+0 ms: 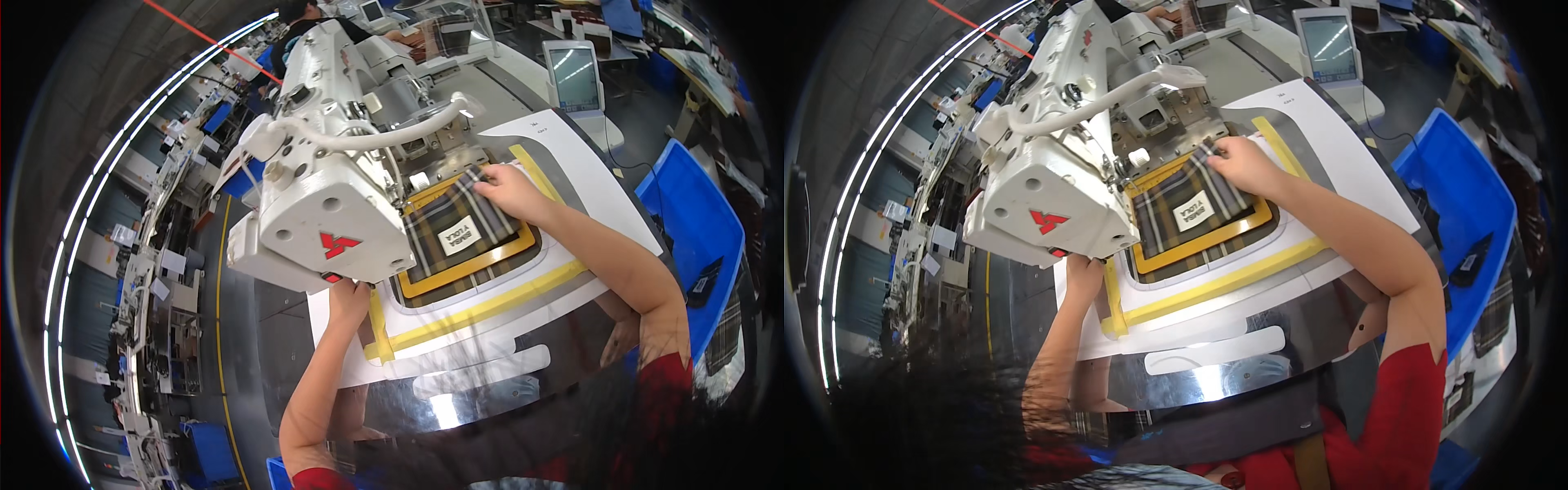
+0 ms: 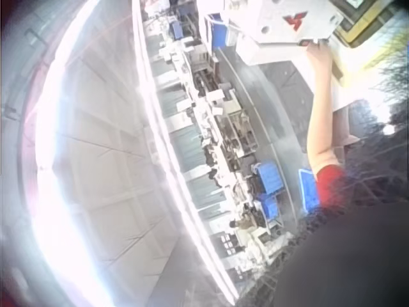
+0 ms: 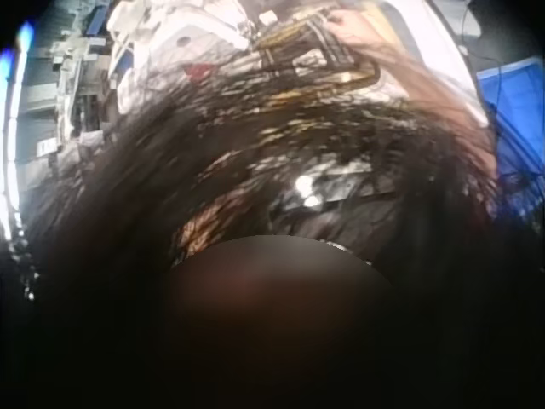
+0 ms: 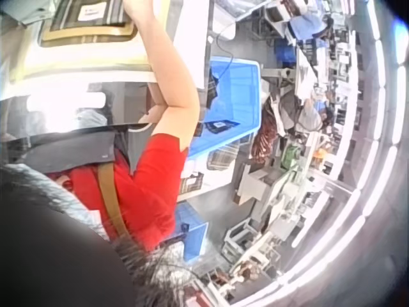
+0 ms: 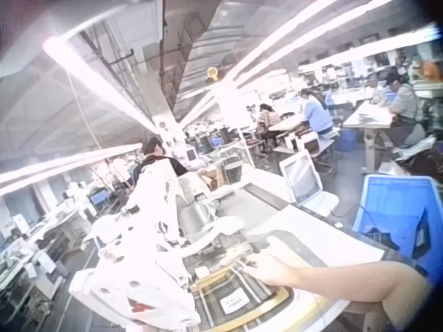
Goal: Operating an industrial sewing machine to attach labels to plaid fabric panels.
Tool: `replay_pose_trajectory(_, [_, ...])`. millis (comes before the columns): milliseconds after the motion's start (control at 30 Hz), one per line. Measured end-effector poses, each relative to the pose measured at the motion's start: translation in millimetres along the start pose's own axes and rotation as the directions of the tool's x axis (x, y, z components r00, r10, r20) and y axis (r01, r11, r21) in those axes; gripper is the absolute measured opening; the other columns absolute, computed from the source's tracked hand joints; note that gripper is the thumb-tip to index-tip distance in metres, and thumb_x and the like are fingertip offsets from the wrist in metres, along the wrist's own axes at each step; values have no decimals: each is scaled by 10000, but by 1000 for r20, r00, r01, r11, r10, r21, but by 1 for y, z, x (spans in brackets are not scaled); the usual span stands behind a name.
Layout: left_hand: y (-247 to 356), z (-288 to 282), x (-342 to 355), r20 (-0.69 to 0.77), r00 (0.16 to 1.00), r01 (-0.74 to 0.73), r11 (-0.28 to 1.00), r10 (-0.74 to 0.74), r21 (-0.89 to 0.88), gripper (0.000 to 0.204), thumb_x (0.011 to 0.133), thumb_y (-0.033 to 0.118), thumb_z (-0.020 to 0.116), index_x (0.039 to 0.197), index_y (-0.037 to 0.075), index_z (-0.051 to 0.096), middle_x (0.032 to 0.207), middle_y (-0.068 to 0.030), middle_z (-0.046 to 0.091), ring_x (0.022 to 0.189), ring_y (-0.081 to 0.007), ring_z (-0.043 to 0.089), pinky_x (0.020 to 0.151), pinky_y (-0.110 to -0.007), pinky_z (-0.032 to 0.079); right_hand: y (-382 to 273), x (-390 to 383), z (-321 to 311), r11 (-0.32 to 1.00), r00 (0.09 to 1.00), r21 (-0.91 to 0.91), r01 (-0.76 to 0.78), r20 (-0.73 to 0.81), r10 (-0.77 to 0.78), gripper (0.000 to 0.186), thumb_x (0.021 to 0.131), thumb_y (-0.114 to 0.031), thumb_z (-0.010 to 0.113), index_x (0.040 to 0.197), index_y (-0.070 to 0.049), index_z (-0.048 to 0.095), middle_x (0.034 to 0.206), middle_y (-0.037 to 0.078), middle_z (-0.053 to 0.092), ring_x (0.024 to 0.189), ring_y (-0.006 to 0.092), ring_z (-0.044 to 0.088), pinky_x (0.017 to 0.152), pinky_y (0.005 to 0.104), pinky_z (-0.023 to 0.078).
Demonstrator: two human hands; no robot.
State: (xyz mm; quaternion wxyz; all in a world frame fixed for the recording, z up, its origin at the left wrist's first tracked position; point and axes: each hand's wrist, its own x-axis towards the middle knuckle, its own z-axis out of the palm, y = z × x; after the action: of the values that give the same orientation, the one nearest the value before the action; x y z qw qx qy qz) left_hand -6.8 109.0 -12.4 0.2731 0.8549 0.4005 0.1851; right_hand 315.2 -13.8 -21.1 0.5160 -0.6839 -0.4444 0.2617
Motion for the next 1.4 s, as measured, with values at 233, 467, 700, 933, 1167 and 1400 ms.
replay_pose_trajectory(233, [18,48,36,-15,923,-380,904,385,-196,300,903,64,581,1201,41,603,1298,-106,574,1226,-244,505,1064,-350,351,-9,-15,8,988,999,-153,18,-26,-23,258,898,-130,572,1115,9,587,1001,186,655,942,313,628,843,362,472])
replay_pose_trajectory(467, [17,46,33,4,930,-366,925,368,-106,290,899,92,600,1184,43,609,1290,-87,581,1194,-220,529,1030,-330,381,-22,-34,19,850,888,-417,322,-178,-424,324,841,-103,627,1160,-50,599,1079,141,628,1026,325,585,909,412,444])
replay_pose_trajectory(700, [6,44,35,-81,840,-541,839,536,-61,320,875,128,652,1186,61,618,1197,-82,632,1098,-221,590,964,-326,436,-41,-72,72,609,673,-325,724,526,-520,259,816,-188,678,1059,-99,670,1084,82,573,1054,270,531,930,399,419])
replay_pose_trajectory(933, [7,44,32,-70,888,-460,876,455,-142,307,817,105,680,1122,73,665,1076,-83,678,984,-233,631,873,-345,471,-40,-69,85,470,634,-427,773,509,-581,249,804,-218,678,1034,-123,688,1009,51,582,987,242,539,912,379,414])
replay_pose_trajectory(1167, [-2,31,29,20,867,-497,867,498,-28,314,788,81,665,1099,52,633,1075,-130,651,1024,-316,607,884,-374,470,-41,-70,75,636,693,-317,703,503,-516,287,797,-205,694,1074,-131,693,1059,85,577,1027,284,536,924,409,419])
replay_pose_trajectory(1400, [-15,38,45,-40,809,-586,801,586,-123,285,813,62,671,1097,54,650,1140,-101,657,1037,-255,621,893,-363,484,-41,-69,78,656,723,-336,676,478,-499,258,792,-183,700,1045,-130,704,1056,76,588,1014,277,536,927,402,419])
